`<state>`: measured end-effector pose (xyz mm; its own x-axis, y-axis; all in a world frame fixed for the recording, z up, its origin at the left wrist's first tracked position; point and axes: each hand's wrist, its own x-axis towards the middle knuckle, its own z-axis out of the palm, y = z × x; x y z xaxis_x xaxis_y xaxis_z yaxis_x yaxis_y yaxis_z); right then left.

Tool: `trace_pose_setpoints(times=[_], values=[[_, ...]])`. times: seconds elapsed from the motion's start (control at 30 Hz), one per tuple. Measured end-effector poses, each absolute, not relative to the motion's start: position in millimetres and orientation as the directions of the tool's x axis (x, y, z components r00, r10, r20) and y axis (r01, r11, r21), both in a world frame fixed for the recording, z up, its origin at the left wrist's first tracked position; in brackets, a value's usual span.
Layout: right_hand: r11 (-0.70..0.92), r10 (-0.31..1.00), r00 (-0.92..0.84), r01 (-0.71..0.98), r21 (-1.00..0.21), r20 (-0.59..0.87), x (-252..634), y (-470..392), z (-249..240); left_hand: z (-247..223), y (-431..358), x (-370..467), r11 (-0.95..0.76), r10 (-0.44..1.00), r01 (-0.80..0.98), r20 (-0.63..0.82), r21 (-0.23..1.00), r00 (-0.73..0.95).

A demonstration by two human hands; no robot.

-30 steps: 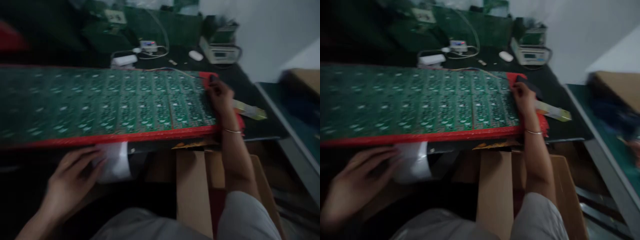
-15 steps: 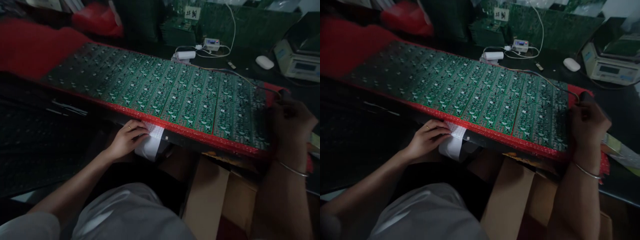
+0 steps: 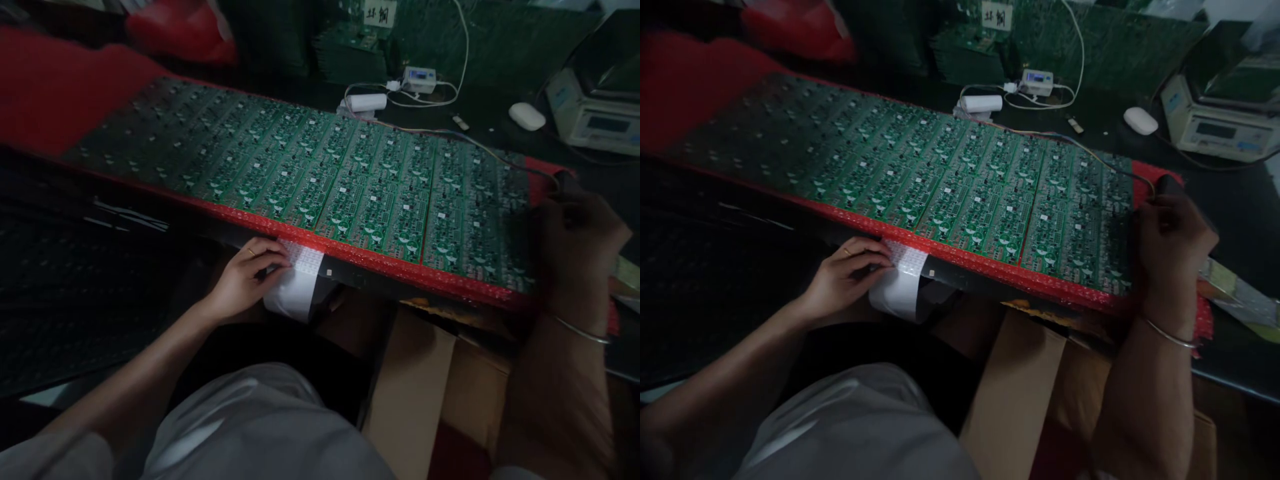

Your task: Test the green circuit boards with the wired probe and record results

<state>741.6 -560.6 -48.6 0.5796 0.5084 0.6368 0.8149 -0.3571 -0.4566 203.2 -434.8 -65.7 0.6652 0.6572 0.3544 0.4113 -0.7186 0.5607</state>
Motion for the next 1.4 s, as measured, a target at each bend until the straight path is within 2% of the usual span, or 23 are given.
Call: trace_pose_setpoints(times=[0.17,0.3,0.43,0.53,0.6,0.73,0.8,1.1,1.4], values=[[-0.418,0.505,0.615,0.788,-0.452,0.606,738.4,-558.0,-47.4,-35.5,-442.4,202.3,-0.694,0.662,0.372,0.344,0.616,0.666],[-0.308,0.494,0.647,0.755,-0.579,0.581,728.9,-555.8,-44.0,3.4,-430.9,239.7,-0.654,0.658,0.317,0.311,0.686,0.686],[-0.233,0.478,0.661,0.730,-0.642,0.578,727.9,-551.9,-47.2,17.1,-407.3,336.3,-0.725,0.446,0.093,0.362,0.683,0.818],[-0.156,0.473,0.661,0.713,-0.683,0.582,729.3,-547.2,-49.4,12.6,-401.3,429.8,-0.705,0.305,-0.048,0.364,0.707,0.880],[-0.114,0.491,0.657,0.700,-0.705,0.572,728.8,-544.3,-49.2,9.0,-403.4,486.3,-0.709,0.287,-0.009,0.301,0.705,0.909],[-0.118,0.535,0.655,0.683,-0.721,0.534,726.7,-543.0,-46.3,2.8,-416.3,560.6,-0.711,0.447,0.270,0.120,0.649,0.887],[-0.144,0.548,0.657,0.684,-0.715,0.518,726.8,-543.7,-45.3,-1.1,-422.6,578.6,-0.697,0.499,0.348,0.075,0.627,0.863],[-0.137,0.572,0.629,0.707,-0.694,0.527,728.8,-542.2,-47.1,-6.4,-440.1,591.4,-0.701,0.571,0.471,0.026,0.535,0.820],[-0.123,0.565,0.627,0.707,-0.697,0.536,727.4,-541.5,-46.0,-2.7,-445.3,595.1,-0.727,0.574,0.490,0.035,0.481,0.818]])
